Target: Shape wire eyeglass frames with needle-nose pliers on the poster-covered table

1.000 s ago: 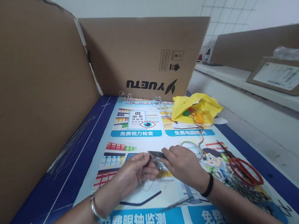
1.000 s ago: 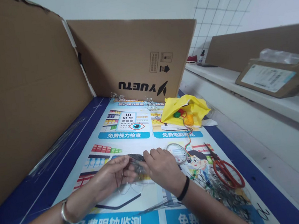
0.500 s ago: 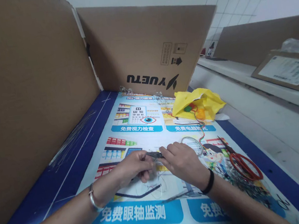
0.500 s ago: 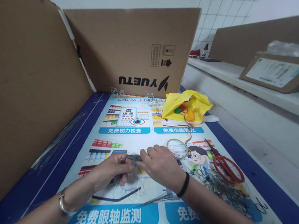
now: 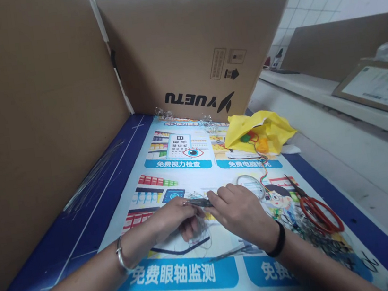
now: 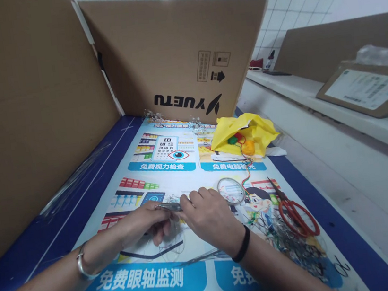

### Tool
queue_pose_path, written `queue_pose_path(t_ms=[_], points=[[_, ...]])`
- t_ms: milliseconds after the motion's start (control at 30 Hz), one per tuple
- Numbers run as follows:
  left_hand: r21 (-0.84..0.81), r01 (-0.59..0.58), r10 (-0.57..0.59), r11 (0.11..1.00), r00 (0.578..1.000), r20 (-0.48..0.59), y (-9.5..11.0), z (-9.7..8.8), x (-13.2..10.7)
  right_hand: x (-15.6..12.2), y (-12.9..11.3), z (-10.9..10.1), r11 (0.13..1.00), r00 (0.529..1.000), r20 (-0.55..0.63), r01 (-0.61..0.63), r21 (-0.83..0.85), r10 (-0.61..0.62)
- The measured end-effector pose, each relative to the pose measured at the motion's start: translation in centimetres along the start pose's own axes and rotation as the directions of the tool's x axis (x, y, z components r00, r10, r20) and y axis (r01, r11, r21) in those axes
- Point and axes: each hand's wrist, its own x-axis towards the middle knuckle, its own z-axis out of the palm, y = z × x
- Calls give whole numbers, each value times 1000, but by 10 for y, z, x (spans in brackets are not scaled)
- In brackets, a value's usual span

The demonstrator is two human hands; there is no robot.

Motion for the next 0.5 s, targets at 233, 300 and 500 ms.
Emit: queue_pose_path(t_ms=[233, 300, 500], points=[[-162, -51, 49, 985, 999, -16, -8, 0, 5, 0, 0, 2, 1000, 1000, -3, -7, 16, 7], [-181, -80, 73, 980, 996, -45, -8, 1, 6, 1, 1, 3, 1000, 1000, 4, -12, 27, 12], [-190, -116, 84, 975, 982, -168, -3, 6, 3, 1, 5, 7, 997, 998, 46, -46, 54, 43]])
